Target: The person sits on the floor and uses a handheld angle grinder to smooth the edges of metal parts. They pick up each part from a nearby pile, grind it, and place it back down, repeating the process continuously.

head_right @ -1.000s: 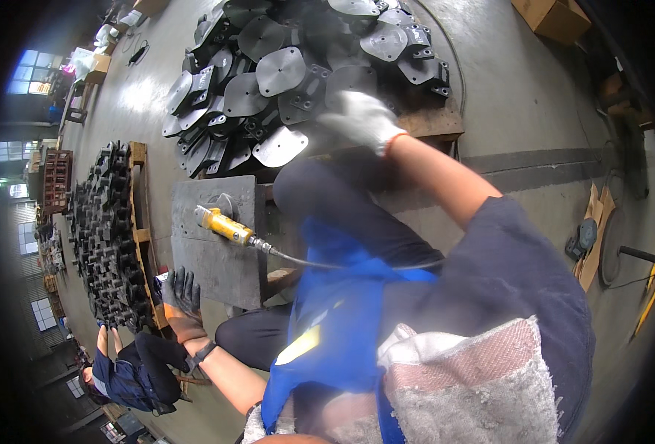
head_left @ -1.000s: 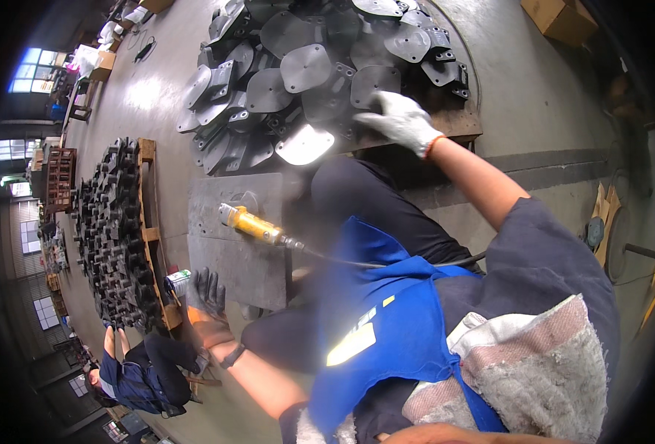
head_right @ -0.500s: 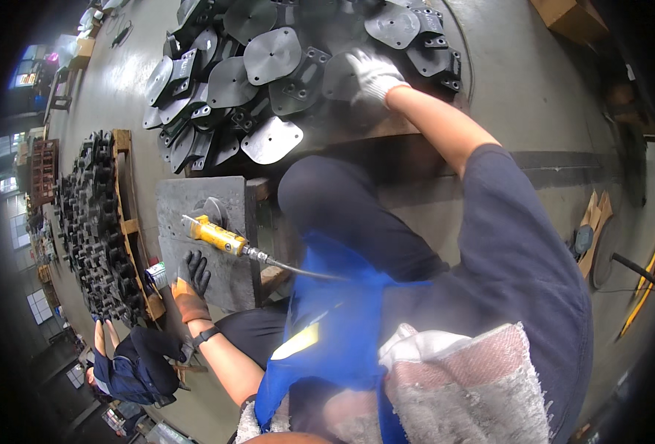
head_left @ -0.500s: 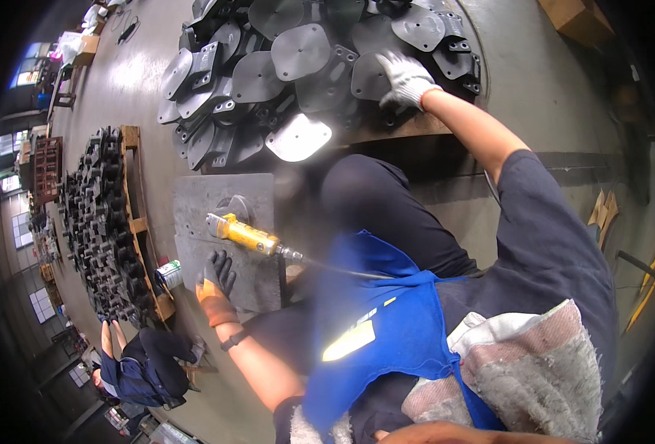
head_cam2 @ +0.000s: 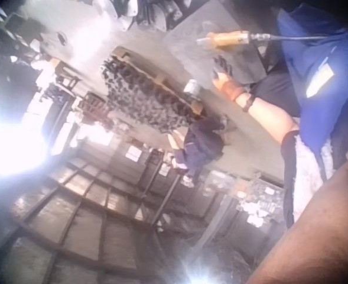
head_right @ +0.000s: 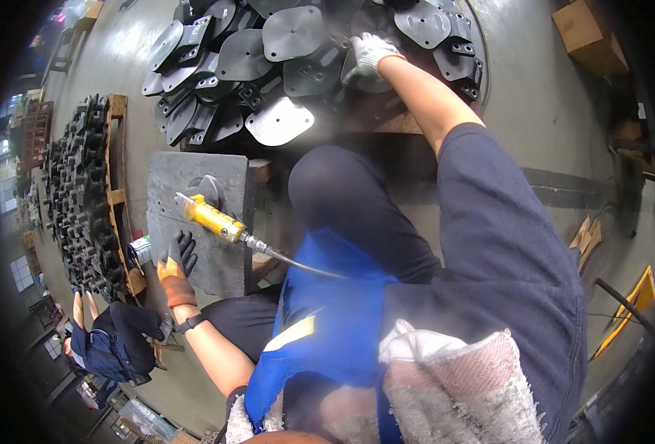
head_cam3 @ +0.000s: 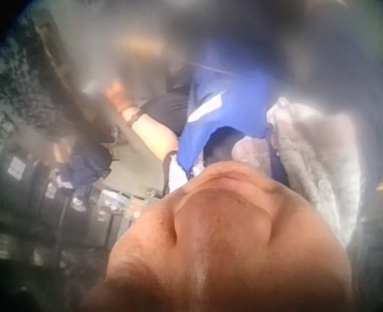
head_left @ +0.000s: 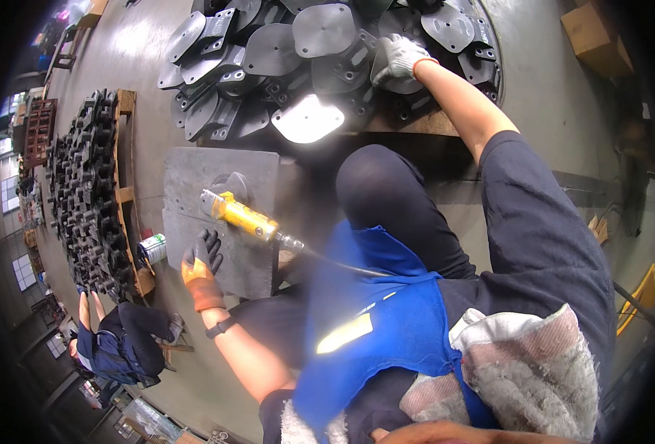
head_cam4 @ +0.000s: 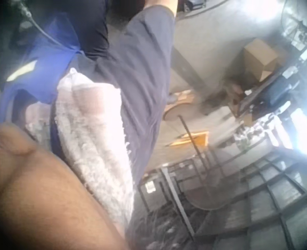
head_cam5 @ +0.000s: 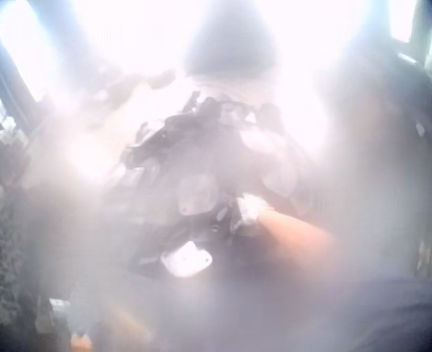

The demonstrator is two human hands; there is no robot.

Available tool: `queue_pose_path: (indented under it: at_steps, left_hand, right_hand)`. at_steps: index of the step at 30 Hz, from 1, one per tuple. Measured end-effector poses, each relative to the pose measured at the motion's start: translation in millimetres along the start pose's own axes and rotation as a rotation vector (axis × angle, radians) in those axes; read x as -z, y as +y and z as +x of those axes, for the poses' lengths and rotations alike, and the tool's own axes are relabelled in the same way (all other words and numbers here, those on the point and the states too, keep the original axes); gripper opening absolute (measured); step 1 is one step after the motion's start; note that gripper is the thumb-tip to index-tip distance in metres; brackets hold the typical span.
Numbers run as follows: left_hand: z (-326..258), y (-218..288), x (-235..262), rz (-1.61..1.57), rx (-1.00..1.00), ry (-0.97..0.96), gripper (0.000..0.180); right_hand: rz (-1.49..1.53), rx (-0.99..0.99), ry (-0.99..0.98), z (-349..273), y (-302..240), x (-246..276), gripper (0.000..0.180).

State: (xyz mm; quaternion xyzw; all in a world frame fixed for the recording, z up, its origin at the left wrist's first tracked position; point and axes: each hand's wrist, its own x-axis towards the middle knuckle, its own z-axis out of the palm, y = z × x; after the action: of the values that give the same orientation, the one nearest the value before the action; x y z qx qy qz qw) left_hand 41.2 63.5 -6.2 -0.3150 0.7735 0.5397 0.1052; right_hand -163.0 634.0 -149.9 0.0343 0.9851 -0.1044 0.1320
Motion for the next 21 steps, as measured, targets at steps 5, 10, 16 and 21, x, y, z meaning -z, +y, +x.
queue_pose_path:
  at_steps: [5,10,16,21]
  left_hand:
    - [0,-3,5,-0.014,-0.01,-0.019,0.052]
    - [2,-6,7,0.001,-0.001,-0.042,0.054]
    - [7,-6,11,0.01,0.025,-0.053,0.057]
    - [2,0,7,0.011,0.02,-0.047,0.055]
  right_hand:
    - [-0.041,-0.002,0.047,1,-3,-4,0.114]
    - [-0.094,-0.036,-0.002,-10,-3,2,0.114]
    - [-0.122,-0.049,-0.01,-37,-12,19,0.112]
    - [-0.256,0.015,-0.161,-19,-15,28,0.104]
